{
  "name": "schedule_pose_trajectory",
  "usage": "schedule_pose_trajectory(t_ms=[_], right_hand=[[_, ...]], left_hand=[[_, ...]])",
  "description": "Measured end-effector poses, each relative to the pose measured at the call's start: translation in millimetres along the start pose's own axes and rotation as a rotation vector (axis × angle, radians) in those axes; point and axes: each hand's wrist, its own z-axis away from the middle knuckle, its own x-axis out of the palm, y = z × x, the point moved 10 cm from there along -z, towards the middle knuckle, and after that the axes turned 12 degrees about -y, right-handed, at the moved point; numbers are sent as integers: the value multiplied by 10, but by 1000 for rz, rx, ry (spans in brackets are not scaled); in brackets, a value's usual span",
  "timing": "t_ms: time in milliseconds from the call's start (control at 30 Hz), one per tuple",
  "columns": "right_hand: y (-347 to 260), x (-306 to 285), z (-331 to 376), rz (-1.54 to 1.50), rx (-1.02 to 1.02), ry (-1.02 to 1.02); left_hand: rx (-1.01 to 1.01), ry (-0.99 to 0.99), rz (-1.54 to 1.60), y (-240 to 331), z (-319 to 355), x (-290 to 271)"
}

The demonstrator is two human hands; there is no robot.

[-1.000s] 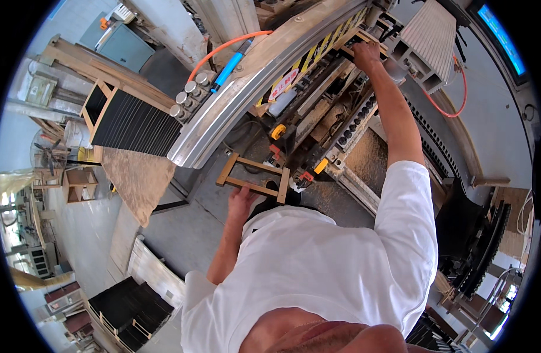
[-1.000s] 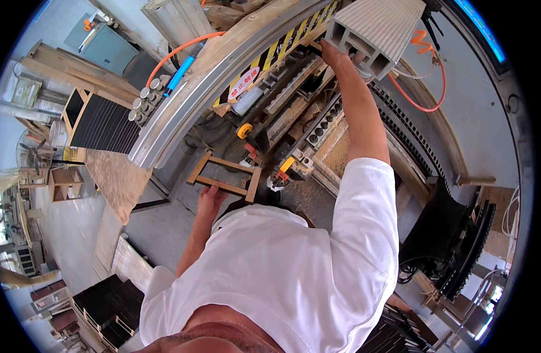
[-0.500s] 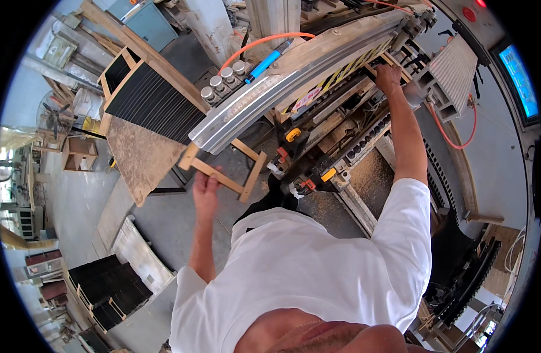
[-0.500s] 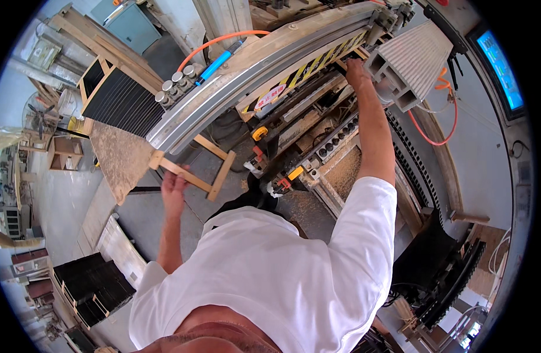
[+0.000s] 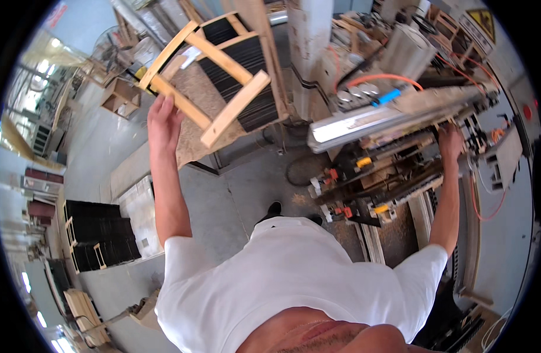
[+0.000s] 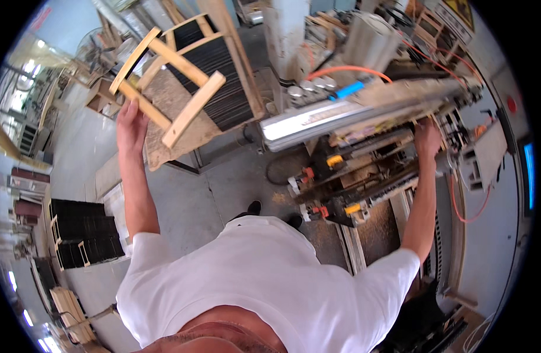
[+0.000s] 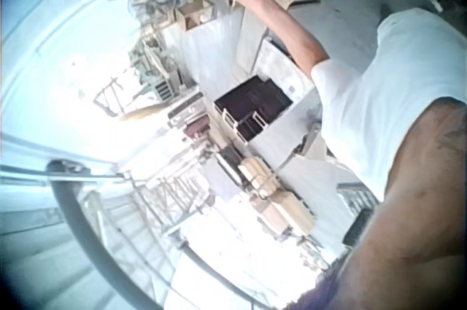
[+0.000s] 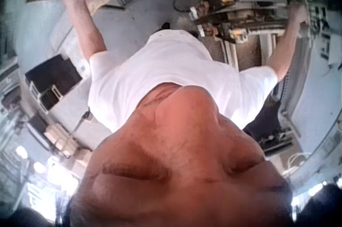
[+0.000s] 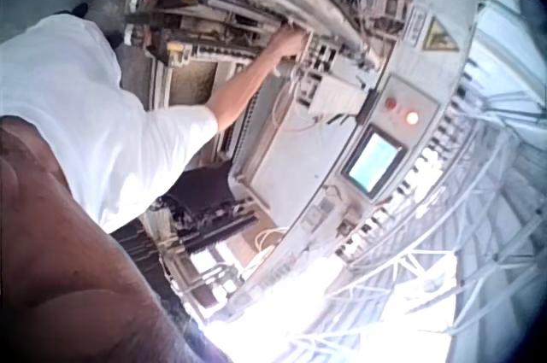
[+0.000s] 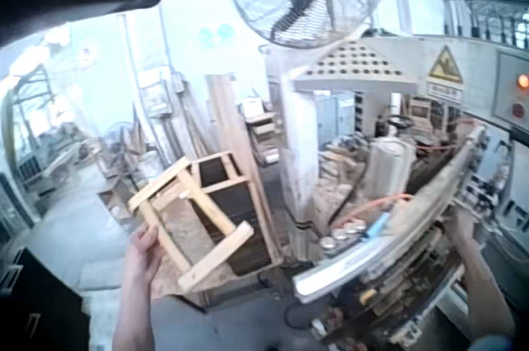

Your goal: The person repeatedly places small wooden frames into a machine, activates it, and removes the frames after processing. The frames are then stacked on a nearby table.

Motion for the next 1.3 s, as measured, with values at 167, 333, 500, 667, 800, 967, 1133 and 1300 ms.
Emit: schedule_pose_trajectory(t_ms=[167,333,500,667,800,967,1133,1300], right_hand=[[-1040,-620,941,-471,-35,165],[-1679,-352,1819,-752,145,0],[-1853,413,2605,-811,290,-154],[-1822,665,3293,-718,441,-176],[-1868,462,3618,-774,494,-110],[-1711,199,4019,-757,569,-65],[-1627,-33,4388,-715,579,-33],[-1539,-290,5045,-701,623,-20]], left_hand=[[2,46,99,49,-1098,-753],[-131,-29,97,-466,-2183,-1045],[-257,57,-209,-922,-2556,-1106],[-116,111,-279,-772,-2402,-1083],[189,95,-497,-290,-1886,-899],[639,-227,-1422,237,-1300,443],[318,-356,-1675,-241,-1745,539],[89,-371,-1625,-344,-2023,378]])
